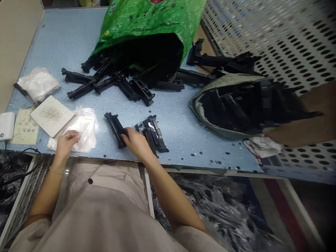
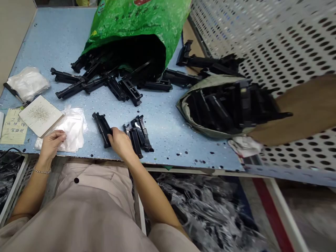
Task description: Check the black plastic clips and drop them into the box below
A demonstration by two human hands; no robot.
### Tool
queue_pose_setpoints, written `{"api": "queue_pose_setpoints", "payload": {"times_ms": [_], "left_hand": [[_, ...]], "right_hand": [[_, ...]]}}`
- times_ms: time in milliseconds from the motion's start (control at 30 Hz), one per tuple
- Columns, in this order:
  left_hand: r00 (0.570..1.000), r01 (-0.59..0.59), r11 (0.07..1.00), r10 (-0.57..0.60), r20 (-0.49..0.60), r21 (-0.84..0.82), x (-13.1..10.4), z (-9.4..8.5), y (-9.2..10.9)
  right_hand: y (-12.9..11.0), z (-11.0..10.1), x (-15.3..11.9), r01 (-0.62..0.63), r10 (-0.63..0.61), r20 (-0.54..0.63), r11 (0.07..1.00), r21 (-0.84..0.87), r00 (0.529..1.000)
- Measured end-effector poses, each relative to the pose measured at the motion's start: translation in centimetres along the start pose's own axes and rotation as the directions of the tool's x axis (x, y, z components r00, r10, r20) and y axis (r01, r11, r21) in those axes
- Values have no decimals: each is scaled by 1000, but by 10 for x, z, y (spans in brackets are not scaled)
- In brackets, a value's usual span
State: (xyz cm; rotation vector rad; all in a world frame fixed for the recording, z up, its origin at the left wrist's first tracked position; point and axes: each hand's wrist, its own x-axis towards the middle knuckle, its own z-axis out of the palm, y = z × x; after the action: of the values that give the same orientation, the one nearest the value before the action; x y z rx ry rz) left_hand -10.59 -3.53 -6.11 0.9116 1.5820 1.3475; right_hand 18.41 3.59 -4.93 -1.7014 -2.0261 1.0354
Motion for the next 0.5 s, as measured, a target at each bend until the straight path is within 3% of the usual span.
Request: {"api": "queue_pose_setpoints", "payload": {"times_ms": [33,67,133,167,233,300,400,433,500], "left_hand": [[1000,20,1000,-20,15,-22,-1,3,-2],[999,40,998,-38,37,-41,-2,7,-3],[995,56,997,-51,88,-55,-3,15,-5],[994,48,998,-43,104,-50,-3,17,-6],[995,15,999,-12,98,-28,-4,19,-4],[999,-33,999,33,24,-3,-7,14,0],[980,-176,974,187,-69,140,-15,4,7],[965,-245,940,260,-31,238,-18,3,9],[922,-385,815,359,145,433,-22,4,10]], "right_hand": [[-4,4,0,-12,-10,81,965,261,997],[-11,11,-1,-54,-40,174,861,506,984],[-29,30,-5,-210,-134,339,564,799,931],[-40,41,-7,-280,-170,385,440,853,907],[-55,61,-6,-363,-188,423,284,887,887],[-59,73,0,-390,-148,418,186,902,896],[-47,72,10,-415,-54,421,89,905,906],[-41,68,11,-413,-24,416,76,908,909],[-31,58,7,-389,22,389,86,917,921]]}}
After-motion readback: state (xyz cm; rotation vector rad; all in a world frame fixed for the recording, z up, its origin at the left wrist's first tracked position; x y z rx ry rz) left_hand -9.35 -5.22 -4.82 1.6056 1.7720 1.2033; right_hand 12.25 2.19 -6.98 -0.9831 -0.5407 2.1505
